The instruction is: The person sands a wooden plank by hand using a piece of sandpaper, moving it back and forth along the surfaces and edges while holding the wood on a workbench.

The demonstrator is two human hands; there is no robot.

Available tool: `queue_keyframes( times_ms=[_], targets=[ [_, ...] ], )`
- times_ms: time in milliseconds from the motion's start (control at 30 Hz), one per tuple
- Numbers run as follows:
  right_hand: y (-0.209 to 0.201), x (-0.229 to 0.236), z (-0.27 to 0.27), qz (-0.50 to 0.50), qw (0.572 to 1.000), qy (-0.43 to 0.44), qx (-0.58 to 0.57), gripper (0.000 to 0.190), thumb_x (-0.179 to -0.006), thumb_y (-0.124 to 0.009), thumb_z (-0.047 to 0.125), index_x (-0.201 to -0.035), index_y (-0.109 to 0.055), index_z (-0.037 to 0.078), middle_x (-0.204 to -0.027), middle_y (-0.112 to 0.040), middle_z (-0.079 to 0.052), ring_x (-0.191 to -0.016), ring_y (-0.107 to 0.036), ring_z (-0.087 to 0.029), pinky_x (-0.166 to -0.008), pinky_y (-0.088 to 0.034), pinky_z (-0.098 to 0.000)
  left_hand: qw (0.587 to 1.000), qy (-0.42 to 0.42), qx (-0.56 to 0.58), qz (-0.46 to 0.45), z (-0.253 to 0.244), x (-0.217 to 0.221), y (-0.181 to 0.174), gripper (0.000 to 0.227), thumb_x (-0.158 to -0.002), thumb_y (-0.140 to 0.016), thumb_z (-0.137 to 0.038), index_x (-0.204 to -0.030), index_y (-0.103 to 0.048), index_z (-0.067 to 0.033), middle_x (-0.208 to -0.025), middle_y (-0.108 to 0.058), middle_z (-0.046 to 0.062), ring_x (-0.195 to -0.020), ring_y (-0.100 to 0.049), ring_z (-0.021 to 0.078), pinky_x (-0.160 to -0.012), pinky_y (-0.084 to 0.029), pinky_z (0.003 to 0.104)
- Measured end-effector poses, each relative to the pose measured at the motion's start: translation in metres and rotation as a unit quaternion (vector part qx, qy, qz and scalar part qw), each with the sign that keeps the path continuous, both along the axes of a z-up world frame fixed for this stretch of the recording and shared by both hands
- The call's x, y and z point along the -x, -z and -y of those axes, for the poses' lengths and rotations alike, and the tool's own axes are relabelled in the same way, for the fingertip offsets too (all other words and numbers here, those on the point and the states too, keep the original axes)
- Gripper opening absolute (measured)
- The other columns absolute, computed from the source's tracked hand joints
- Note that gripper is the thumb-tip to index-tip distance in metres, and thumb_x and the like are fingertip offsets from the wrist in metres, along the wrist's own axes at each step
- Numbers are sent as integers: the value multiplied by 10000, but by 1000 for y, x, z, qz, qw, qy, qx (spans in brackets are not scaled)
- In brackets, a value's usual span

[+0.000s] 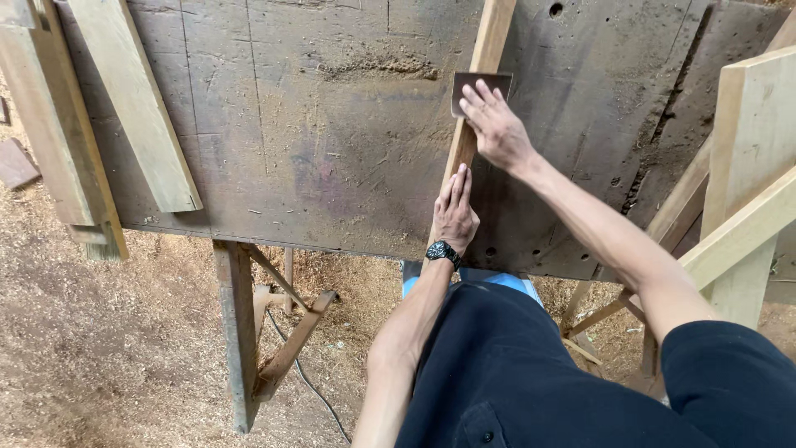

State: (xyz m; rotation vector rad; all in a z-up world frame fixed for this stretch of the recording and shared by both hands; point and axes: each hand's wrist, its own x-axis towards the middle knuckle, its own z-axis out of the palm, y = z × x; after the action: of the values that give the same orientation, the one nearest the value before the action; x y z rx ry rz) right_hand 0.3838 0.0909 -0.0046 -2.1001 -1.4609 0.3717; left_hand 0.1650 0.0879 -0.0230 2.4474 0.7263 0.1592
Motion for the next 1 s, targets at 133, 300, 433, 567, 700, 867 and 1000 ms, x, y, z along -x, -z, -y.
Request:
queue_keyframes(
  times_ms=[133, 300, 433, 567, 700, 867, 1000],
  targets=[
    [15, -74, -49, 31, 997, 74, -14, 465, -1038, -410, -76, -1480, -551, -81, -1585, -491, -266, -1525, -401, -381, -1319, -280, -541, 1000, -7, 18, -5, 2, 0, 2, 787, -837, -534, -31, -1605, -374, -101, -1676, -346, -1, -1503, -388, 176, -1171, -382, 352],
    [23, -101, -81, -70, 975, 209, 26, 320, -1106, -385, 17, -1360, -528, -114, -1471, -506, -291, -1437, -436, -394, -1245, -359, -530, 1000, -4, 0, 7, 1, 1, 0, 767, -862, -535, -31, -1607, -368, -98, -1684, -342, -6, -1509, -386, 182, -1179, -381, 350],
    [21, 6, -18, 34, 989, 142, -38, 391, -1082, -442, -35, -1458, -537, -90, -1605, -400, -283, -1530, -314, -428, -1270, -277, -584, 1000, 0, 17, 7, -1, 0, -3, 789, -824, -537, -33, -1594, -377, -91, -1673, -342, 11, -1503, -384, 195, -1191, -366, 361],
    [28, 23, -2, -3, 991, 134, 0, 370, -1077, -491, -3, -1439, -563, -34, -1596, -426, -205, -1518, -334, -402, -1279, -277, -555, 1000, -2, -6, 7, 0, 1, 0, 766, -844, -537, -35, -1592, -382, -94, -1672, -347, 4, -1504, -385, 187, -1197, -355, 355],
    [42, -63, -49, 96, 983, 156, -31, 505, -1058, -394, -93, -1551, -490, -42, -1632, -382, -253, -1534, -312, -426, -1277, -281, -562, 1000, -4, 11, 17, -1, 2, -1, 751, -857, -525, -27, -1593, -385, -71, -1674, -349, 11, -1497, -389, 187, -1201, -353, 357],
    [41, -114, -97, -236, 913, 312, 117, 368, -1174, -307, 192, -1360, -547, -15, -1443, -560, -218, -1361, -533, -340, -1214, -480, -446, 999, -29, 16, 15, 6, -4, -4, 717, -873, -519, -30, -1581, -407, -64, -1663, -360, 10, -1486, -397, 189, -1184, -354, 350],
    [51, -32, -63, 63, 981, 183, -32, 428, -1118, -428, -28, -1539, -502, -47, -1655, -347, -236, -1563, -260, -406, -1290, -208, -592, 999, -31, 6, 30, 5, -3, -6, 718, -871, -528, -30, -1580, -414, -65, -1667, -366, 6, -1494, -402, 186, -1194, -357, 348]
  ],
)
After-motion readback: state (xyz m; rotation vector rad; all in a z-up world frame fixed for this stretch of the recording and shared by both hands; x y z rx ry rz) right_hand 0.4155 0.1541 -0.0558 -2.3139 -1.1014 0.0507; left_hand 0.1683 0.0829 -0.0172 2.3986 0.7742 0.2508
